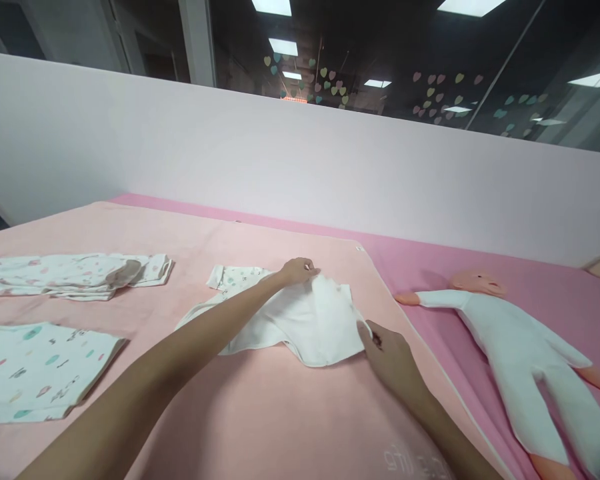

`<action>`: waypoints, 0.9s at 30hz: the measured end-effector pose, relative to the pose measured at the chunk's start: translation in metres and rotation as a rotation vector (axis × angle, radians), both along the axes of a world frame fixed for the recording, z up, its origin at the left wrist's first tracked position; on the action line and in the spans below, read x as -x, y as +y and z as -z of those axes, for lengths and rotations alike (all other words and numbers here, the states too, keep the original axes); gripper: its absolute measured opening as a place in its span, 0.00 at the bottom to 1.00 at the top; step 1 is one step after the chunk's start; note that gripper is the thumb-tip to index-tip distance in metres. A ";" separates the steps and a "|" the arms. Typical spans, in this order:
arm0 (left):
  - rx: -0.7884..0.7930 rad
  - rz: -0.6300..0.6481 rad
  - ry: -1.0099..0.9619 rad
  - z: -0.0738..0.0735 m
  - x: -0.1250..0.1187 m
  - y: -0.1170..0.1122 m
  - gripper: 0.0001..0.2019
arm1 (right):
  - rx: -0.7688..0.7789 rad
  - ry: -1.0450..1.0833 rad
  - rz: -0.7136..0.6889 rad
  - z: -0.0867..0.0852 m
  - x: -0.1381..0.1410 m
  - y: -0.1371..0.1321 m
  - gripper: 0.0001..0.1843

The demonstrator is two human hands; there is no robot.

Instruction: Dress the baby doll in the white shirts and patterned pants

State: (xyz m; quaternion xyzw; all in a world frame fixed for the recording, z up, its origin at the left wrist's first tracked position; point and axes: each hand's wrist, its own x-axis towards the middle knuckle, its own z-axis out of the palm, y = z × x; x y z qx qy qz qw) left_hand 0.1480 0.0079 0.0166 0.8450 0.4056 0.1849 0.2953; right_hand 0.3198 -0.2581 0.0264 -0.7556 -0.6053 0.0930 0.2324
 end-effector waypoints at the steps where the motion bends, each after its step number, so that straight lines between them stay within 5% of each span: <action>1: -0.025 -0.045 0.003 0.001 -0.005 -0.004 0.18 | 0.029 -0.033 0.017 0.002 -0.007 -0.002 0.26; 3: -0.070 -0.092 0.011 0.006 -0.011 -0.014 0.16 | 0.050 -0.138 0.039 0.007 -0.019 -0.009 0.24; 6: -0.296 -0.063 0.017 0.018 -0.014 -0.034 0.19 | -0.138 -0.283 0.000 0.015 -0.018 -0.017 0.17; 10: -0.557 0.191 0.033 0.028 -0.009 -0.055 0.23 | -0.248 -0.349 -0.353 0.019 0.006 -0.024 0.29; 13: -0.595 0.115 -0.033 0.015 0.007 -0.070 0.22 | -0.149 -0.388 -0.535 0.020 0.019 -0.028 0.30; 18: -0.484 0.157 -0.080 -0.016 0.091 -0.129 0.20 | -0.278 -0.331 -0.489 0.017 0.035 -0.030 0.27; 23: -0.470 0.155 0.108 0.003 0.192 -0.171 0.12 | -0.177 -0.298 -0.563 0.013 0.061 -0.017 0.14; 27: -0.699 0.197 0.302 0.015 0.228 -0.166 0.11 | -0.102 -0.303 -0.614 0.000 0.068 -0.009 0.15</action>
